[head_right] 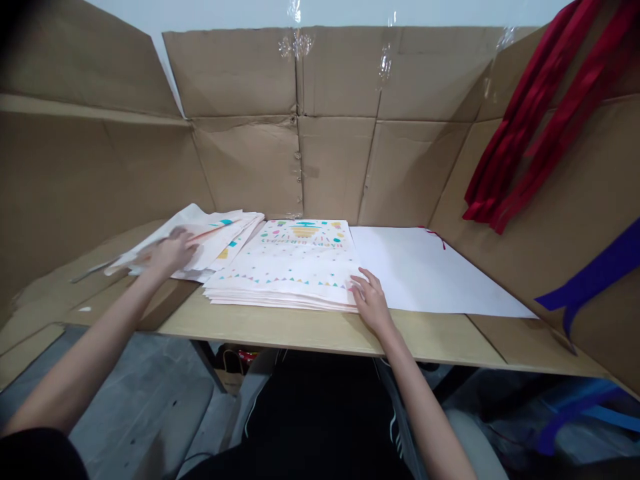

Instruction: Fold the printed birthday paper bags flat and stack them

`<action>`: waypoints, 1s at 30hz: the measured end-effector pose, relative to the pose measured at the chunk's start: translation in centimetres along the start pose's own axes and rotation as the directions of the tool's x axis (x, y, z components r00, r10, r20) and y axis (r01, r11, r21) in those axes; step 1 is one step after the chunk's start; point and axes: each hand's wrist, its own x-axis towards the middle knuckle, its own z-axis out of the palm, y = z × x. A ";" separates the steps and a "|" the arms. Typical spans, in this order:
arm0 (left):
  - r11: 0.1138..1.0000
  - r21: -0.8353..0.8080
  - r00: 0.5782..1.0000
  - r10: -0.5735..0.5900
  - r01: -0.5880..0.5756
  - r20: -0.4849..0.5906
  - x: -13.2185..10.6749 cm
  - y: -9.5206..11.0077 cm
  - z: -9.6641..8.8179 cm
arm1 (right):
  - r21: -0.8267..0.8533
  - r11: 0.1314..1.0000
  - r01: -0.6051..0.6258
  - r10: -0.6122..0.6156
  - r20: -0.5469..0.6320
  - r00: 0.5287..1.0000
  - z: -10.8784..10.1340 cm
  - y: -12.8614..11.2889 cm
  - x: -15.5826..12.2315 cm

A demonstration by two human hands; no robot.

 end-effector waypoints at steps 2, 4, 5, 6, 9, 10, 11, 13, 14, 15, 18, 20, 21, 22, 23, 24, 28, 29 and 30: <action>0.971 0.196 0.978 0.166 -0.138 -0.131 0.0 -0.5 -1.2 | 0.003 1.000 0.001 -0.001 0.000 1.000 0.0 0.1 0.0; 0.911 0.370 0.949 0.260 -0.181 -0.177 0.3 -1.1 -2.4 | 0.002 1.000 0.009 -0.009 -0.002 1.000 0.1 0.2 0.0; 0.900 0.407 0.964 0.227 -0.154 -0.136 0.6 -1.4 -2.8 | 0.001 1.000 0.016 -0.016 -0.004 1.000 0.1 0.2 0.0; 0.898 0.424 0.986 0.157 -0.116 -0.064 0.9 -1.7 -3.2 | -0.002 1.000 0.022 -0.022 -0.007 1.000 0.2 0.3 0.0; 0.910 0.414 0.987 -0.057 -0.012 0.153 1.9 -2.2 -3.9 | -0.015 0.999 0.038 -0.038 -0.015 0.999 0.3 0.6 0.1; 0.921 0.390 0.978 -0.091 0.010 0.188 2.3 -2.2 -4.1 | -0.020 0.999 0.041 -0.041 -0.019 0.999 0.3 0.6 0.1; 0.933 0.357 0.974 -0.110 0.032 0.199 2.7 -2.2 -4.2 | -0.026 0.999 0.043 -0.044 -0.026 0.999 0.4 0.7 0.1; 0.958 0.278 0.977 -0.124 0.072 0.172 3.6 -1.8 -4.5 | -0.036 0.998 0.048 -0.049 -0.047 0.998 0.4 0.6 0.1; 0.969 0.231 0.983 -0.118 0.084 0.138 4.1 -1.4 -4.7 | -0.041 0.998 0.052 -0.054 -0.063 0.997 0.4 0.6 0.2; 0.979 0.184 0.990 -0.112 0.094 0.091 4.8 -0.9 -5.0 | -0.046 0.997 0.058 -0.062 -0.081 0.995 0.3 0.5 0.3; 0.997 0.038 0.996 -0.062 0.064 -0.060 6.9 2.0 -6.4 | -0.064 0.995 0.079 -0.087 -0.146 0.985 0.0 -0.1 0.7; 0.999 -0.030 0.990 0.025 -0.029 -0.138 8.3 5.1 -7.3 | -0.073 0.993 0.092 -0.104 -0.186 0.977 -0.2 -0.6 1.2; 0.996 -0.054 0.983 0.062 -0.072 -0.172 8.8 6.9 -7.6 | -0.075 0.992 0.102 -0.115 -0.202 0.973 -0.3 -0.9 1.5; 0.991 -0.070 0.976 0.096 -0.112 -0.193 9.2 8.8 -7.7 | -0.075 0.990 0.116 -0.130 -0.213 0.968 -0.4 -1.3 1.8; 0.982 -0.096 0.968 0.138 -0.161 -0.210 9.4 10.8 -7.6 | -0.074 0.988 0.134 -0.148 -0.218 0.965 -0.5 -1.8 2.2; 0.965 -0.126 0.954 0.195 -0.228 -0.229 9.5 12.7 -7.3 | -0.072 0.985 0.156 -0.168 -0.215 0.962 -0.5 -2.3 2.7; 0.815 -0.235 0.835 0.452 -0.529 -0.314 8.6 19.5 -4.3 | -0.049 0.972 0.231 -0.236 -0.133 0.963 -0.4 -4.7 5.3; 0.746 -0.255 0.780 0.527 -0.615 -0.337 8.1 20.9 -3.5 | -0.040 0.970 0.239 -0.242 -0.102 0.965 -0.4 -5.3 6.1; 0.670 -0.272 0.718 0.591 -0.690 -0.368 7.6 22.1 -2.7 | -0.031 0.969 0.245 -0.247 -0.078 0.966 -0.4 -5.7 6.9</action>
